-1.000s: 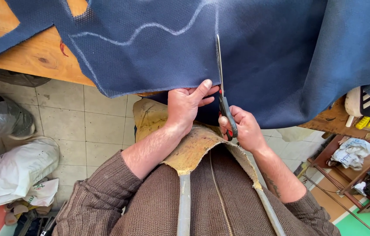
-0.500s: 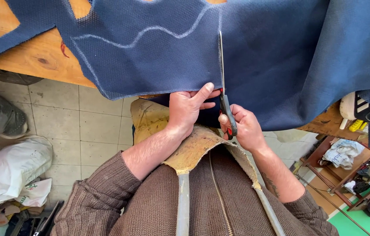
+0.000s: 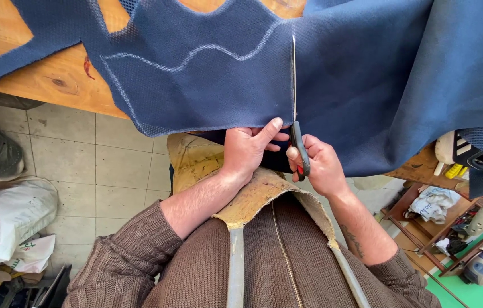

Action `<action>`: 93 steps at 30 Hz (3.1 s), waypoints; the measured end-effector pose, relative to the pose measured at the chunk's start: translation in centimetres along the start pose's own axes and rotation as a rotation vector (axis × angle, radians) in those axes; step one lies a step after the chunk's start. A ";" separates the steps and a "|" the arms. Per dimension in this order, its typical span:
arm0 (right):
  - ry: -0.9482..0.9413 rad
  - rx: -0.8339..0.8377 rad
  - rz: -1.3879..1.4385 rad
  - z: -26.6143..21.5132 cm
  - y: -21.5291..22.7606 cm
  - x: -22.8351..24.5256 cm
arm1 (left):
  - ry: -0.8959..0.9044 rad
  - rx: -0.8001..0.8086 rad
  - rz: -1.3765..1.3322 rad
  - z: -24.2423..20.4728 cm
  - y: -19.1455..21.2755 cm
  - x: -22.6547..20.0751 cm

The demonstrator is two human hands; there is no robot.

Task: The person uses a pair of scissors to cut a piece of dark blue fabric laid out on a wooden workbench. They follow a white chalk outline to cut out a specific shape, then trim the edges of the cut piece. Finally, they fold the cut fabric and place it on the table.

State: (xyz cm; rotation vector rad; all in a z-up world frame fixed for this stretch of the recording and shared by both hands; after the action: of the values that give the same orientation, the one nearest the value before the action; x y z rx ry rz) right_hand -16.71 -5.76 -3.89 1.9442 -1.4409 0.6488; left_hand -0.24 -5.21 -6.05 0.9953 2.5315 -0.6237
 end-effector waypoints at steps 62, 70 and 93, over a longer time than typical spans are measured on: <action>0.078 -0.107 0.004 5.8 0.5 4.1 | 0.006 0.059 0.180 0.1 -0.2 0.9; 0.249 -0.217 0.061 6.1 1.7 4.7 | -0.113 0.294 0.201 -0.5 1.8 1.0; 0.119 0.131 0.236 -4.7 -7.0 0.2 | -0.453 0.142 0.729 8.5 12.5 -24.0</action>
State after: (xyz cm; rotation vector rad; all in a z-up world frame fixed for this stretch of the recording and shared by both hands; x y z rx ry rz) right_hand -10.05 -0.98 -1.87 1.8123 -1.6003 0.9711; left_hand 26.55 -14.60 -5.44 1.5063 1.5946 -0.6967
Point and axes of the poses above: each hand's wrist, its own z-axis towards the middle knuckle, its own y-axis out of the back of the hand, x = y × z, the point moved 8 cm from there along z, towards the middle knuckle, and after that the axes turned 12 degrees about -x, right-handed, at the moved point
